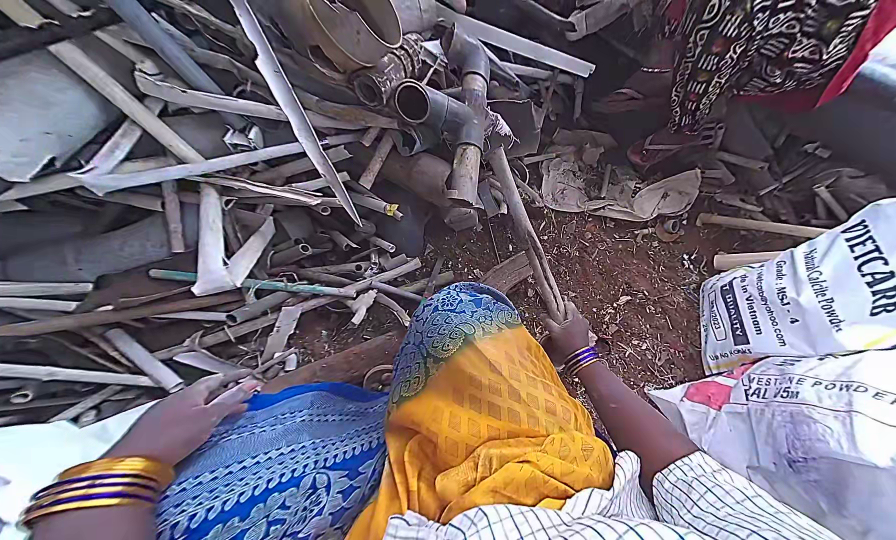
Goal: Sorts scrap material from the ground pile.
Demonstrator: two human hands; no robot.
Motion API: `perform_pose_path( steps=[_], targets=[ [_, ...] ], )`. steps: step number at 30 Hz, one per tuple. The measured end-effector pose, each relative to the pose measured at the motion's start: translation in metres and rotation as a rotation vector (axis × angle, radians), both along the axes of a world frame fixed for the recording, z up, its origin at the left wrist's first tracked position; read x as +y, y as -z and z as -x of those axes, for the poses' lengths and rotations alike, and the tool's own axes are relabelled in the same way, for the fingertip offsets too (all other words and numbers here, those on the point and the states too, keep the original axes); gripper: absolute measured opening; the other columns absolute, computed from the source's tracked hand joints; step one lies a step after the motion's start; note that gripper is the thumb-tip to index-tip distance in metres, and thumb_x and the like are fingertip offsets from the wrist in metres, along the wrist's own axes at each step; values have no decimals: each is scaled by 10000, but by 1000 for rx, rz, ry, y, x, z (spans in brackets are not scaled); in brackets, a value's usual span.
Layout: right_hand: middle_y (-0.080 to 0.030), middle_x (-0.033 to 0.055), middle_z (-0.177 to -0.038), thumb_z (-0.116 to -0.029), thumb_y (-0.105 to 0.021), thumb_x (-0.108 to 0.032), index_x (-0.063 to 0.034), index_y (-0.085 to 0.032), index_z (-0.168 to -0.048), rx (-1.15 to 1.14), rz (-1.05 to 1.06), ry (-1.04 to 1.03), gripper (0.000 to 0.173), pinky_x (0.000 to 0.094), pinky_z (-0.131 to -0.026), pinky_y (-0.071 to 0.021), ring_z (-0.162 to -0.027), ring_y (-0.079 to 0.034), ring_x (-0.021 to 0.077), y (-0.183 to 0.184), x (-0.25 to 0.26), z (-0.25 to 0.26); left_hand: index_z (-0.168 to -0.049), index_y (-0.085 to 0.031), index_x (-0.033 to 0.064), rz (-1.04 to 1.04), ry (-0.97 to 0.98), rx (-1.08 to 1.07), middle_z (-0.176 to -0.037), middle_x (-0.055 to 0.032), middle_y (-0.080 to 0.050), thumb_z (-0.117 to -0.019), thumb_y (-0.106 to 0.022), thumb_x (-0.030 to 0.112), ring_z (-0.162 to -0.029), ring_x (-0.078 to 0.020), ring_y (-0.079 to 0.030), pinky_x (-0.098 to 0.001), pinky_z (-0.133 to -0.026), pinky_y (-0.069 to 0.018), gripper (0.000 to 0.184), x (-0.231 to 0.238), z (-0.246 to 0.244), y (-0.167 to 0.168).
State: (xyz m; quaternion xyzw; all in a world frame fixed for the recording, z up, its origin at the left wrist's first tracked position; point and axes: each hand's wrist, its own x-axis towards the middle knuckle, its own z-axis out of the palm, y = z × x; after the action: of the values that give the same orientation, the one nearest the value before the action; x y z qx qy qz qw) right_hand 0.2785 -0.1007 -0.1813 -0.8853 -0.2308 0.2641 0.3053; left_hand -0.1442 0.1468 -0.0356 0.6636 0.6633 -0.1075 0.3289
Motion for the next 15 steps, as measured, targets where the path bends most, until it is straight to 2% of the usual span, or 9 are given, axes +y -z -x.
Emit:
perform_pose_path(
  steps=[7,10,13,14,15],
  targets=[
    [-687,266,-1113,-929,-728,-223,82,-595,-1283,-16,-32,14,486,513,-965,-497,-1048,-672,366,0,2,1,-1483,-486,0,2,-8,-5,-1331,-303,-620,-1105,-494,227,-1193,-435,-633,-577,-1053,-438,441,-1,0,-2],
    [-680,292,-1137,-936,-733,-224,89,-574,-1316,-36,-4,27,518,555,-982,-483,-1078,-664,410,1,-2,0,-1486,-480,-6,31,7,-28,-1363,-292,-601,-1108,-489,236,-1206,-407,-633,-535,-1068,-451,449,-2,-12,-7],
    [-615,397,-1219,-997,-672,-209,139,-490,-1366,-4,244,-135,539,645,-1013,-440,-1177,-608,532,17,-3,5,-1484,-479,-7,83,2,-33,-1391,-258,-588,-1105,-495,276,-1238,-354,-619,-486,-1087,-454,473,-1,-8,-12],
    [-574,413,-1294,-1044,-593,-203,159,-448,-1395,34,404,-256,525,636,-1054,-426,-1250,-571,535,21,-2,6,-1479,-485,-12,88,-7,-45,-1399,-251,-585,-1101,-504,278,-1240,-342,-617,-476,-1091,-451,477,0,-4,-12],
    [-541,385,-1378,-1085,-502,-196,160,-436,-1412,57,595,-392,488,584,-1101,-413,-1322,-539,490,18,2,8,-1473,-495,-15,84,-10,-55,-1399,-250,-585,-1096,-515,280,-1243,-337,-614,-471,-1095,-449,479,1,-3,-12]
  ],
)
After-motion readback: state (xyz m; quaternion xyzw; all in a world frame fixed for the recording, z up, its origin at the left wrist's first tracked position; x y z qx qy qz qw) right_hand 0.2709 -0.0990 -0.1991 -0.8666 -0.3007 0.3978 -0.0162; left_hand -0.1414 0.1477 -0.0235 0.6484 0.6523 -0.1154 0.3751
